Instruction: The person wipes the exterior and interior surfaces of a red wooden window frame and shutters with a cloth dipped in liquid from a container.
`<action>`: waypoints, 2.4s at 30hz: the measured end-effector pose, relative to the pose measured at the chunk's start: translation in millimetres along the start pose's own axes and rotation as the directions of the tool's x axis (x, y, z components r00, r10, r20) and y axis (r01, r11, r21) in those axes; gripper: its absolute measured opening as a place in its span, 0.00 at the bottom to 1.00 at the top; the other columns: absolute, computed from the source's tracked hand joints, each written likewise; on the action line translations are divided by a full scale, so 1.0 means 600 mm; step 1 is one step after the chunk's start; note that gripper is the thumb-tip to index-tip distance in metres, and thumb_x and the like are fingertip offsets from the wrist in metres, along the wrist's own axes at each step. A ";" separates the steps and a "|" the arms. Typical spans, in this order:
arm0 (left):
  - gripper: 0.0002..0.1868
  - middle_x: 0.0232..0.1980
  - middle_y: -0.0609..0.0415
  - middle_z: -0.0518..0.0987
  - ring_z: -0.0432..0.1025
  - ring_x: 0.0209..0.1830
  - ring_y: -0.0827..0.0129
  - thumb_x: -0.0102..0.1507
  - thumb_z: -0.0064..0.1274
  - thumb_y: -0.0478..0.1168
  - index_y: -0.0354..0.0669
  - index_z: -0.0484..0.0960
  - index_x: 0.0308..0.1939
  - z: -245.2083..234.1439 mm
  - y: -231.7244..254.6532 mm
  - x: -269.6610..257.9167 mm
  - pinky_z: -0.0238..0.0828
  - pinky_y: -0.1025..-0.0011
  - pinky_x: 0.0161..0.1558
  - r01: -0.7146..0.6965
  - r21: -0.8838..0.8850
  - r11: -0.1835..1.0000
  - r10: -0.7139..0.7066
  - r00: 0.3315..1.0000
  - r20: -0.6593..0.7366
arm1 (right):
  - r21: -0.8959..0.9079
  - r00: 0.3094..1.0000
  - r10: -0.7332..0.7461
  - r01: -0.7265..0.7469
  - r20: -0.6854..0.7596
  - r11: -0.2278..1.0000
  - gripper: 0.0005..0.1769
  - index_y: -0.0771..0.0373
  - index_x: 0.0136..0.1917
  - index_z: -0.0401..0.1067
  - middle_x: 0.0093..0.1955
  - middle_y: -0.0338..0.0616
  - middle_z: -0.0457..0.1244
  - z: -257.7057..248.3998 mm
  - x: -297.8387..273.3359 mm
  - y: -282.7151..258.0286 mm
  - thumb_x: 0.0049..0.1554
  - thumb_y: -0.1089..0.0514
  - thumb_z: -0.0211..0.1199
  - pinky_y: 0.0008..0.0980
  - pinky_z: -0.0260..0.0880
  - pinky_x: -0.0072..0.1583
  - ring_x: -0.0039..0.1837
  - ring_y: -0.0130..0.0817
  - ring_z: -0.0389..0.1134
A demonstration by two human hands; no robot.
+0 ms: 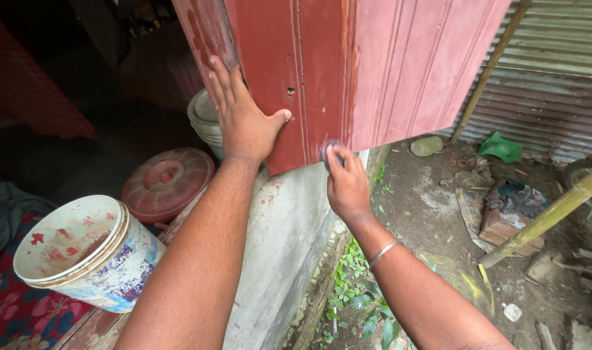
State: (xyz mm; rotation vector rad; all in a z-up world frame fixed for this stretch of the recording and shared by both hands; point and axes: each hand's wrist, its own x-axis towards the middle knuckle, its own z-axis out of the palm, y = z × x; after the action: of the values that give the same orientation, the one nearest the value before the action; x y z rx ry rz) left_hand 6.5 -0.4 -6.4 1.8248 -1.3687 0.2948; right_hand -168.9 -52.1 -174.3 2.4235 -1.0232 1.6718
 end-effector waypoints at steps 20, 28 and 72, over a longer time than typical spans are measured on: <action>0.65 0.84 0.46 0.27 0.28 0.85 0.52 0.52 0.76 0.51 0.43 0.43 0.79 -0.003 -0.005 -0.003 0.36 0.45 0.79 -0.012 0.004 1.000 0.012 1.000 0.018 | -0.092 0.988 -0.155 0.153 -0.014 0.984 0.30 0.62 0.70 0.68 0.67 0.48 0.62 0.019 0.013 -0.030 0.55 0.69 0.59 0.47 0.62 0.66 0.68 0.48 0.64; 0.64 0.84 0.44 0.27 0.28 0.85 0.49 0.52 0.76 0.51 0.43 0.44 0.78 0.001 -0.003 0.002 0.35 0.46 0.79 -0.004 -0.001 1.000 0.004 1.000 0.015 | -0.064 0.934 0.323 -0.336 -0.156 0.940 0.34 0.64 0.73 0.65 0.70 0.54 0.57 0.045 0.013 0.005 0.52 0.73 0.59 0.48 0.59 0.69 0.69 0.56 0.58; 0.34 0.77 0.37 0.58 0.60 0.72 0.48 0.61 0.58 0.54 0.44 0.69 0.66 -0.235 0.238 0.230 0.55 0.52 0.70 -0.381 -0.068 0.922 0.308 0.828 -0.469 | 0.138 0.947 -0.112 0.159 -0.300 0.978 0.25 0.63 0.68 0.68 0.64 0.52 0.63 -0.358 0.538 -0.065 0.57 0.61 0.55 0.40 0.65 0.67 0.66 0.46 0.66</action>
State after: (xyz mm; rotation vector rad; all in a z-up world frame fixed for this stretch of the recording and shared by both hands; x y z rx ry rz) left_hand -27.9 -5.4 234.7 1.2592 -1.3325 0.7322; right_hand -258.1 -102.2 201.8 2.1806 -0.6895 2.0515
